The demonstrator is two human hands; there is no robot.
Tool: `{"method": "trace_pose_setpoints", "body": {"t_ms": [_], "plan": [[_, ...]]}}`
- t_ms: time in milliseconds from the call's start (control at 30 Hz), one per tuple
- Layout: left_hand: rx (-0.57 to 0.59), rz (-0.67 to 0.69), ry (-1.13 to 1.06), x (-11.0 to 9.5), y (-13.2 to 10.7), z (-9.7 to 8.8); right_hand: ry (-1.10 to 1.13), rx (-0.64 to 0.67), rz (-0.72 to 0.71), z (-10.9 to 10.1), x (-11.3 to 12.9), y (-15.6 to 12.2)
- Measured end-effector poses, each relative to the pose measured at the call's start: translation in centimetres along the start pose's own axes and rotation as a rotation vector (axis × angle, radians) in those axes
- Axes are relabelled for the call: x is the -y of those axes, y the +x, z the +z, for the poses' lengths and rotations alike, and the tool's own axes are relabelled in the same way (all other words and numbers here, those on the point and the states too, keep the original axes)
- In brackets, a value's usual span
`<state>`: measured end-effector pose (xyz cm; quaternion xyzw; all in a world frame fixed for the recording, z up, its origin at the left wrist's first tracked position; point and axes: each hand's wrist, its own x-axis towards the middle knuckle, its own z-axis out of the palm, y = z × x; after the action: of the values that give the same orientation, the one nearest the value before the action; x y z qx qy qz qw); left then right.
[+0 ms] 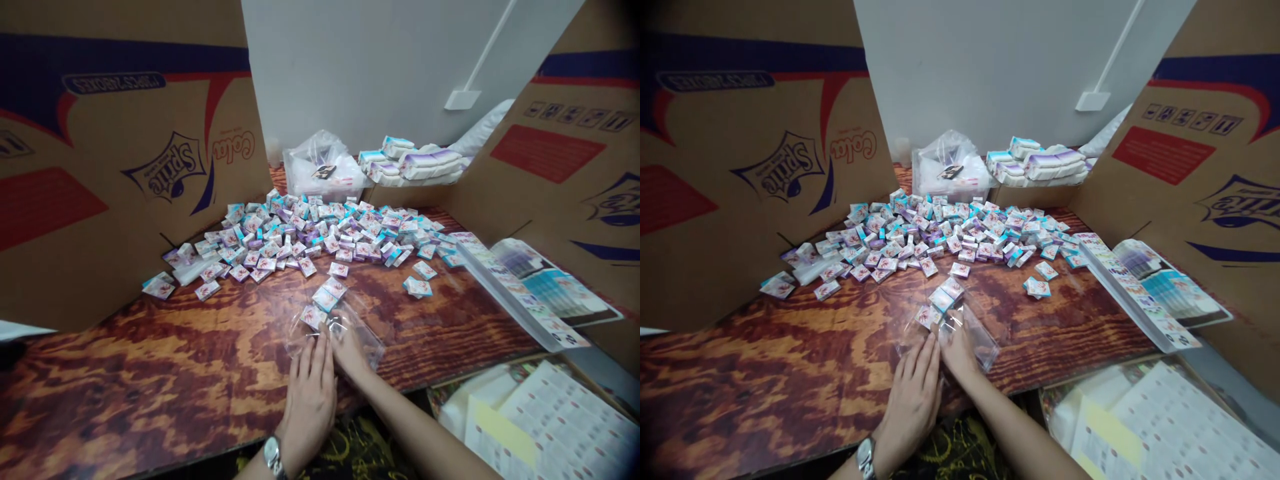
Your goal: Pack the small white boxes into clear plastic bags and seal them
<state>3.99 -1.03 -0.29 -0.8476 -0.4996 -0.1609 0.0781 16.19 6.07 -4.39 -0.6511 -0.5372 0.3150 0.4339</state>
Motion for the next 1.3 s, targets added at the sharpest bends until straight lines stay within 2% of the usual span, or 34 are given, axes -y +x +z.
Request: {"method": "trace_pose_setpoints", "body": {"t_ms": [133,233,333,467,667,800,867,933,1000,1033,1100,1167,1233,1300], "plan": [[-0.004,0.006,-0.009,0.1,0.2,-0.2,-0.241,0.152,-0.315,-2.3,-0.9,-1.0],[0.016,-0.01,0.009,0.0,0.2,-0.3,-0.404,0.235,-0.495,-2.5,-2.1,-1.2],[0.047,-0.007,0.018,-0.1,0.0,-0.2,-0.402,0.291,-0.502,-1.7,-2.5,-0.9],[0.05,0.049,-0.006,-0.1,-0.5,0.3,-0.304,0.32,-0.503,-0.5,-1.6,-0.1],[0.069,0.065,-0.052,0.2,-0.7,1.0,-0.413,0.264,-0.632,-0.1,-1.3,0.4],[0.052,0.062,-0.125,0.4,0.1,0.1,-0.483,0.255,-0.675,-0.8,-2.0,0.0],[0.037,0.07,-0.213,0.7,0.3,-0.8,-0.554,0.201,-0.693,-1.3,-2.2,-0.2],[-0.028,0.081,-0.355,1.5,0.2,-1.5,-0.608,0.115,-0.709,-1.6,-2.3,-0.1],[-0.133,-0.021,-0.525,2.6,0.0,-1.7,-0.65,0.048,-0.744,-1.7,-2.1,0.1],[-0.185,-0.147,-0.614,3.2,0.0,-1.5,-0.67,0.037,-0.781,-1.7,-2.0,0.3],[-0.237,-0.495,-0.816,4.7,0.2,-0.5,-0.712,0.052,-0.865,-1.6,-1.7,0.6],[-0.235,-0.813,-1.053,6.1,0.8,0.9,-0.748,0.073,-0.933,-1.4,-1.4,0.9],[-0.234,-0.989,-1.275,7.0,1.6,2.1,-0.761,0.07,-0.963,-1.2,-1.2,1.0],[-0.247,-1.079,-1.464,7.3,2.4,2.7,-0.771,0.058,-0.95,-1.1,-1.0,1.0]]}}
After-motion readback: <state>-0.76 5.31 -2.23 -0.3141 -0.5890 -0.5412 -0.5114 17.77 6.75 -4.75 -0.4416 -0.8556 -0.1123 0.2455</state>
